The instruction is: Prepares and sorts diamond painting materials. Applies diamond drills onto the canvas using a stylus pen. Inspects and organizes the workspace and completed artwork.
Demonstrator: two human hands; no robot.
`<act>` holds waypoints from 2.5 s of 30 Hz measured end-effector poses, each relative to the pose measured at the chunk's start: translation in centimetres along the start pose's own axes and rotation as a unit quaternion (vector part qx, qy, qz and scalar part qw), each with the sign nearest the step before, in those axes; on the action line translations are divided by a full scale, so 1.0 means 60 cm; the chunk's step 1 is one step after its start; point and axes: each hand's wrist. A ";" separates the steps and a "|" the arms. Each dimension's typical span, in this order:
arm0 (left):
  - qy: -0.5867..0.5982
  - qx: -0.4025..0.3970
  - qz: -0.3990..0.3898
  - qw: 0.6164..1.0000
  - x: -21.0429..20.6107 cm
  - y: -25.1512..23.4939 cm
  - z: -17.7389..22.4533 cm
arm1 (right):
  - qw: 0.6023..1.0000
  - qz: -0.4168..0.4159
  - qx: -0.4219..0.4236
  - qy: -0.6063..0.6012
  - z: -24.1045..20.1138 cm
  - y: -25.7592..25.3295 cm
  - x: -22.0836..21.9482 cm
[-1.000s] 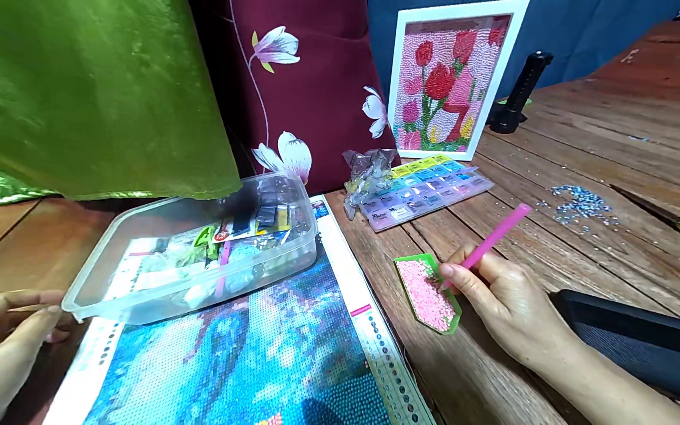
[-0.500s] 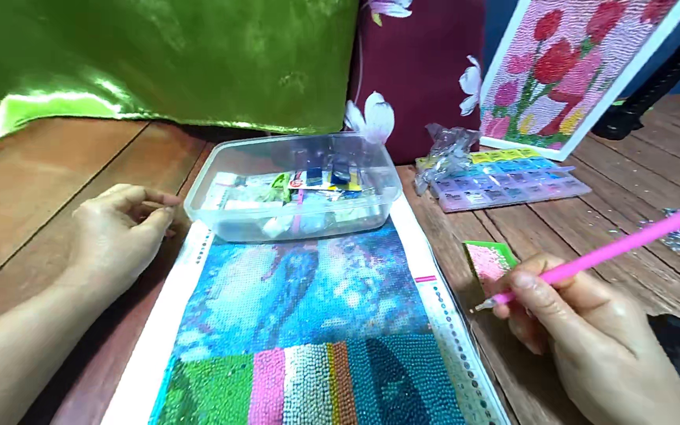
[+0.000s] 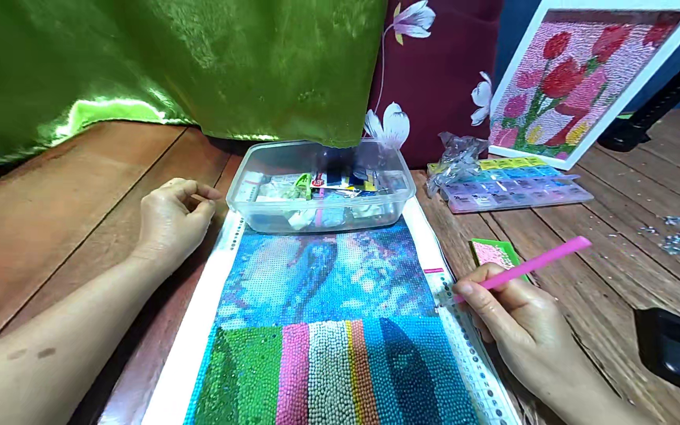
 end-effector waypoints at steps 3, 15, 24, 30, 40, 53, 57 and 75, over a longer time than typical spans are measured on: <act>0.002 0.005 0.001 1.000 0.000 -0.001 0.000 | 1.000 0.000 -0.013 0.007 -0.003 0.000 -0.002; 0.002 0.001 0.000 1.000 -0.002 0.000 0.002 | 0.999 -0.001 -0.005 0.046 -0.006 -0.002 -0.006; 0.002 0.002 0.000 1.000 -0.002 0.001 0.003 | 0.998 -0.008 0.016 0.064 -0.004 -0.003 -0.007; -0.003 -0.002 -0.006 1.000 -0.002 -0.001 -0.002 | 0.997 -0.014 0.024 0.075 -0.004 -0.004 -0.006; 0.005 -0.005 -0.003 1.000 -0.003 -0.002 -0.007 | 0.994 -0.020 0.043 0.098 -0.004 -0.006 -0.008; 0.000 0.003 -0.003 1.000 -0.001 0.000 0.000 | 0.931 -0.109 0.236 0.256 -0.010 -0.024 -0.006; -0.001 -0.003 -0.006 1.000 -0.001 -0.001 0.000 | 0.975 -0.094 0.129 0.153 -0.004 -0.020 0.001; 0.007 0.000 -0.005 1.000 -0.003 -0.001 -0.006 | 0.993 0.094 -0.068 0.014 0.005 -0.025 0.100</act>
Point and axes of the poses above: each hand's wrist, its own y-axis away from the middle knuckle, its own x-axis out of the back of the hand, z = x × y, and after that the axes turned 11 degrees about x, right-handed
